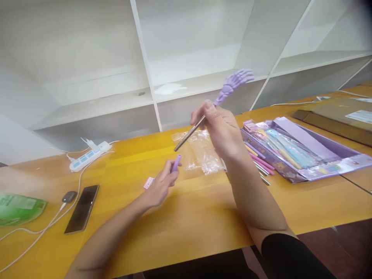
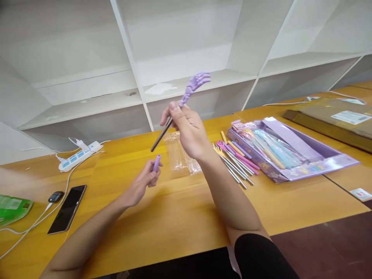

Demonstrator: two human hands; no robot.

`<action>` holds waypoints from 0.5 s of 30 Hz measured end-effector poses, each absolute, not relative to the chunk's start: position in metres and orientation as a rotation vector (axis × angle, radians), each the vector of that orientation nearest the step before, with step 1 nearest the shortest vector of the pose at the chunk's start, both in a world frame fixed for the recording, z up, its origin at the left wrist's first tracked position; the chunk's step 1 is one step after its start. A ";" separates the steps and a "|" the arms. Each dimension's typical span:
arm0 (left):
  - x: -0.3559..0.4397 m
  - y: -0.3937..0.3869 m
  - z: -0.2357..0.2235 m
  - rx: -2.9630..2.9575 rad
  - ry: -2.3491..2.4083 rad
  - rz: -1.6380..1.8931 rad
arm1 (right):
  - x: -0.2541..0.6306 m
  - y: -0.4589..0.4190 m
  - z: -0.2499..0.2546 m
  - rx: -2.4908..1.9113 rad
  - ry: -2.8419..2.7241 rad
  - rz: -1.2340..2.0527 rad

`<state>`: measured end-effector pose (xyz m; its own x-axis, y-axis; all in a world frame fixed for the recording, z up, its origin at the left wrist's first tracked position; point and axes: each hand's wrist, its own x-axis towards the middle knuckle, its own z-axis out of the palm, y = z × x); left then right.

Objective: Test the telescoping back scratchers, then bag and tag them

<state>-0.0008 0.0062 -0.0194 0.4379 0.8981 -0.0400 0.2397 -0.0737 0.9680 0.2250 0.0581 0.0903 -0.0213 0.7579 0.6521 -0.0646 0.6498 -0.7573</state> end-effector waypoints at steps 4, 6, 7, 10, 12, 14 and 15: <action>-0.031 0.004 0.022 1.841 1.124 0.877 | 0.236 0.055 0.092 -0.636 -1.414 0.820; -0.043 0.002 0.037 1.966 1.162 1.014 | 0.239 0.053 0.092 -0.625 -1.416 0.850; -0.048 0.000 0.042 2.015 1.171 1.077 | 0.240 0.053 0.093 -0.614 -1.411 0.859; -0.057 -0.007 0.053 2.113 1.174 1.183 | 0.239 0.051 0.093 -0.567 -1.380 0.899; -0.060 -0.011 0.058 2.179 1.168 1.215 | 0.236 0.049 0.092 -0.529 -1.359 0.917; -0.061 -0.015 0.062 2.241 1.176 1.253 | 0.233 0.046 0.092 -0.484 -1.342 0.911; -0.062 -0.016 0.064 2.270 1.182 1.272 | 0.232 0.044 0.092 -0.457 -1.331 0.903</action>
